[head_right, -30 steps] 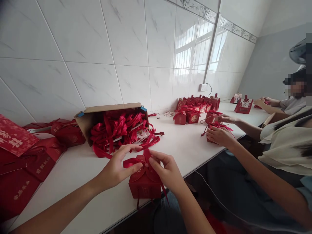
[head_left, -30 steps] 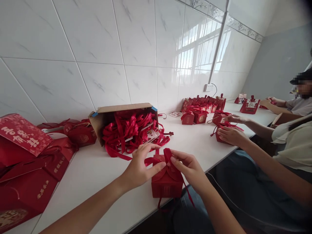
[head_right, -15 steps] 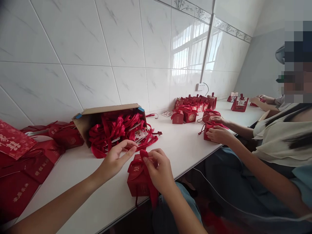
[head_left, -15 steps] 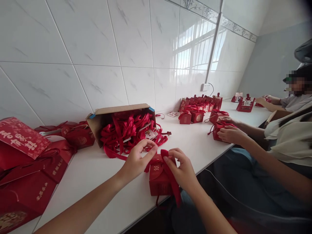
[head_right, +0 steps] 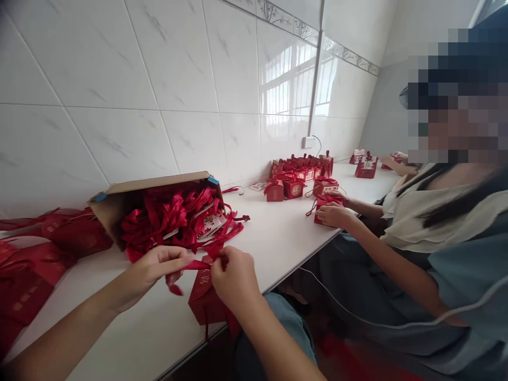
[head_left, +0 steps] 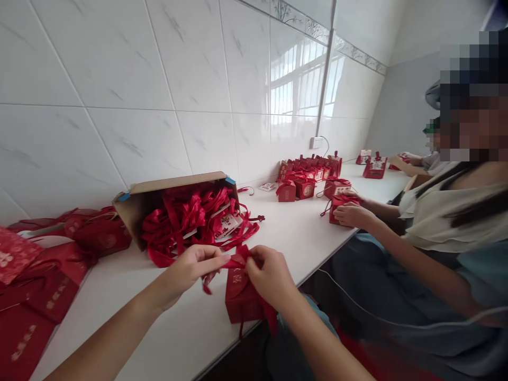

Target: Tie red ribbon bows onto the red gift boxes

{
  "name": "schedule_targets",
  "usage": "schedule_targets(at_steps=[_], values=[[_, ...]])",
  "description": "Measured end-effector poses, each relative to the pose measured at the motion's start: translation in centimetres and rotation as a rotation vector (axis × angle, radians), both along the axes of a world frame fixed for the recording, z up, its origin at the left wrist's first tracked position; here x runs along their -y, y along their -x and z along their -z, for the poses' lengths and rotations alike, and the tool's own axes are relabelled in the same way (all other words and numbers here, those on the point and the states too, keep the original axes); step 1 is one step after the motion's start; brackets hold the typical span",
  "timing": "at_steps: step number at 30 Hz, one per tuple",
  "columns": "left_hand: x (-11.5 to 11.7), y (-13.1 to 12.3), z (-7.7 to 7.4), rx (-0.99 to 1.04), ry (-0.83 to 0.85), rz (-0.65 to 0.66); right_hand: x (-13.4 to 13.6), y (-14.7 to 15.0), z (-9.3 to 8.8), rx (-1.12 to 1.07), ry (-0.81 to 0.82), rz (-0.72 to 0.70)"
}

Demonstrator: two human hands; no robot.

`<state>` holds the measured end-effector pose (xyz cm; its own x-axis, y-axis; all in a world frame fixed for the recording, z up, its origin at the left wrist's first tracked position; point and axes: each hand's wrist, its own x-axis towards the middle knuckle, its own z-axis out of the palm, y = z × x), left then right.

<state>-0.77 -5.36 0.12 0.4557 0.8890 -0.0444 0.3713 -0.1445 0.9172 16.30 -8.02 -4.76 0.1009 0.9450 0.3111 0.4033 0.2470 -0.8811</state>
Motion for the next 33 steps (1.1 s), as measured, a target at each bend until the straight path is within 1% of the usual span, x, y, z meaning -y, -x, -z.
schedule_targets(at_steps=[1, 3, 5, 7, 10, 12, 15, 17, 19, 23, 27, 29, 33], values=[[0.1, -0.1, -0.7, 0.036, 0.001, 0.016, 0.1, 0.1, -0.2, 0.049, -0.035, -0.001], [0.2, -0.7, -1.7, 0.083, -0.037, 0.036, 0.5, 0.2, -0.6, 0.130, -0.113, -0.061], [0.2, -1.6, -2.3, 0.114, -0.099, 0.046, 0.8, 0.2, -0.7, 0.177, -0.169, -0.130], [0.0, -2.6, -2.5, 0.138, -0.117, 0.068, 1.0, 0.2, -0.4, 0.153, -0.171, -0.146], [-0.6, -3.4, -1.9, 0.184, -0.133, 0.118, 0.8, 0.2, 0.2, 0.041, -0.123, -0.103], [-1.1, -3.2, -1.2, 0.152, -0.231, 0.127, 0.6, 0.1, 0.6, -0.001, -0.107, -0.092], [-1.5, -1.9, 0.1, -0.064, -0.403, 0.086, 0.5, 0.0, 0.7, -0.007, -0.115, -0.102], [-1.6, -1.0, 0.8, -0.196, -0.448, 0.060, 0.5, 0.0, 0.7, -0.011, -0.125, -0.111], [-1.6, -0.4, 1.3, -0.221, -0.456, 0.040, 0.5, 0.0, 0.8, -0.041, -0.126, -0.120], [-1.5, -0.4, 1.6, -0.145, -0.421, -0.002, 0.5, 0.3, 1.1, -0.187, -0.108, -0.099], [-0.9, -1.0, 1.4, -0.058, -0.349, 0.044, 0.6, 0.5, 1.1, -0.342, -0.068, -0.036], [-0.6, -1.2, 1.5, -0.038, -0.334, 0.061, 0.7, 0.6, 1.0, -0.338, -0.072, -0.028], [-0.5, -1.5, 2.1, -0.032, -0.330, 0.056, 0.8, 0.8, 1.0, -0.201, -0.130, 0.000]])
